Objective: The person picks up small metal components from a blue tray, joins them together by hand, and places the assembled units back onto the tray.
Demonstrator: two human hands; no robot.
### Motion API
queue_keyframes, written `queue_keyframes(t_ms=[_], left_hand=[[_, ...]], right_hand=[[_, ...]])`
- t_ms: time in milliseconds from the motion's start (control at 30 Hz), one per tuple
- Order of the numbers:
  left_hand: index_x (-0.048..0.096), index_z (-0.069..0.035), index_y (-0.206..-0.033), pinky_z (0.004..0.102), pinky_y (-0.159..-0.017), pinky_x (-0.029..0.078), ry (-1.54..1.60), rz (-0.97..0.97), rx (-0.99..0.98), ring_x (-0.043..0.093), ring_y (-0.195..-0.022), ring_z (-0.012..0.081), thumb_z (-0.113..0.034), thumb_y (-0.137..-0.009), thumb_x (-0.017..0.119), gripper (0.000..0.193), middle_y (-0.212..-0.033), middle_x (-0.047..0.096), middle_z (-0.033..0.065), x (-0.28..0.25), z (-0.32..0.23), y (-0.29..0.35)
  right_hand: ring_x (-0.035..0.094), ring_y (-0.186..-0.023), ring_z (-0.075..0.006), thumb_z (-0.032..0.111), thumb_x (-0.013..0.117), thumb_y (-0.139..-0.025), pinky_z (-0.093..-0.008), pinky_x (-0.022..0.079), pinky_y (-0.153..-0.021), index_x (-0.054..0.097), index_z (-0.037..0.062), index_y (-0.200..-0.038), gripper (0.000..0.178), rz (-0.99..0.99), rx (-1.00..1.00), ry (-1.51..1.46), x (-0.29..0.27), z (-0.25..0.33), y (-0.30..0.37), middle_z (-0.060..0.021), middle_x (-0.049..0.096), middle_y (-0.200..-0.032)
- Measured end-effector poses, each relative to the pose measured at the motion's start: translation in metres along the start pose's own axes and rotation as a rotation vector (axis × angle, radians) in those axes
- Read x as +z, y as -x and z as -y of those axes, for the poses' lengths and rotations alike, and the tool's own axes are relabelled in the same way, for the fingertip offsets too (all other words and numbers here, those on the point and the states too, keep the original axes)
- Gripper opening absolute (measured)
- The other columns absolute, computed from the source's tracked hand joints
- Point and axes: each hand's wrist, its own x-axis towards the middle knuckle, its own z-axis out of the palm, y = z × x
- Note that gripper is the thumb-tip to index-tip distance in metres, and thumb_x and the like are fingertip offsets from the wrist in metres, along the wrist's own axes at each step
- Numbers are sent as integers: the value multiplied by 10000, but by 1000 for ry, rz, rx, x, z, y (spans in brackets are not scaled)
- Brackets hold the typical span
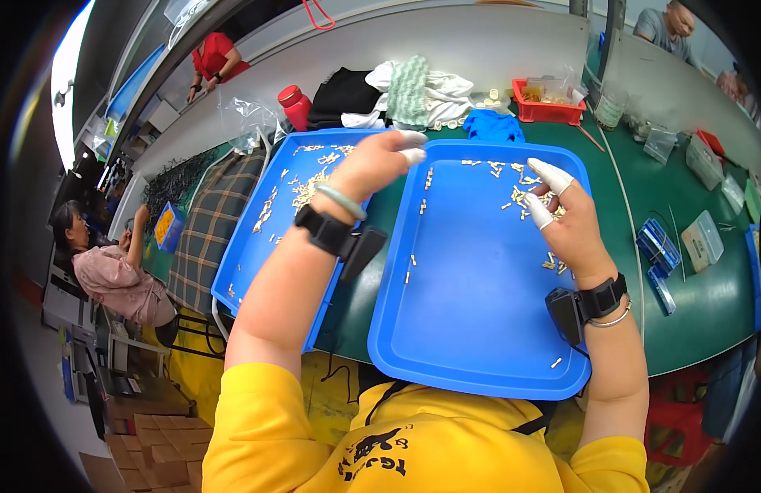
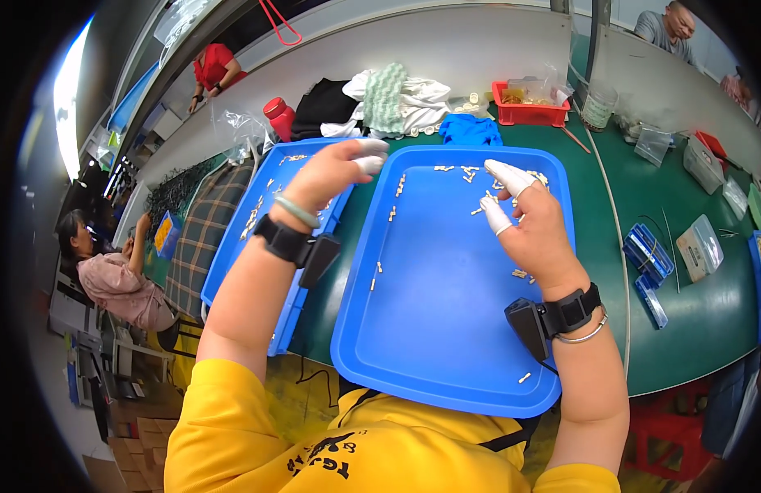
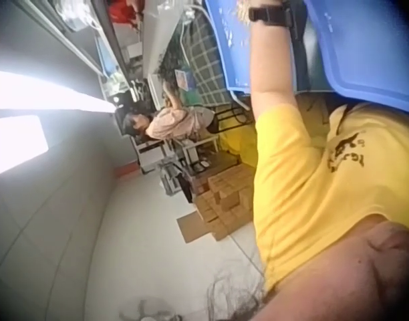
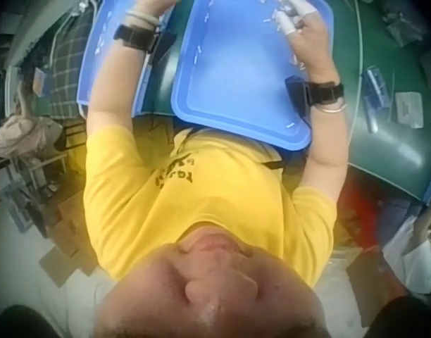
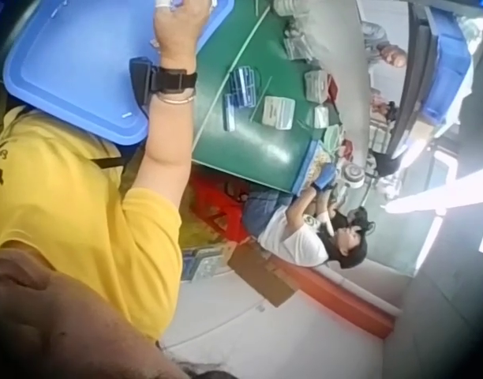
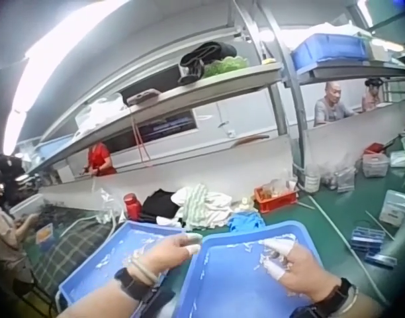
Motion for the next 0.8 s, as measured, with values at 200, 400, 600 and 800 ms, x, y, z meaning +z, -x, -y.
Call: queue_keyframes(t_ms=[200, 400, 600, 800], left_hand=[[624, -9, -1060, 385, -850, 471, -612, 32, 223, 599, -952, 307, -173, -778, 614, 326, -1098, 598, 208, 68, 18, -62], [666, -19, -885, 412, -806, 480, -1008, -29, 185, 601, -885, 347, -136, -718, 606, 212, -951, 625, 207, 92, 29, -85], [674, -22, -777, 415, -748, 496, -1030, 21, 186, 615, -808, 350, -148, -707, 614, 156, -847, 634, 195, 89, 30, -94], [664, -18, -781, 406, -721, 503, -1140, 43, 239, 620, -776, 345, -141, -711, 605, 153, -821, 638, 185, 90, 23, -92]], right_hand=[[531, -739, -107, 8, 644, -749, -207, 412, -587, 581, 96, -1184, 448, -31, -15, -19, 4, -1, 2, -47, 596, -963], [547, -742, -131, 39, 650, -758, -231, 426, -583, 589, 107, -1175, 427, -24, -77, -1, 2, 0, 2, -64, 612, -947], [552, -729, -151, 60, 652, -763, -246, 428, -584, 610, 105, -1149, 391, 8, -33, 6, -1, 1, 1, -75, 614, -904], [532, -690, -154, 66, 650, -765, -253, 424, -578, 629, 105, -1123, 360, -1, -14, -5, 0, -4, 2, -72, 611, -860]])
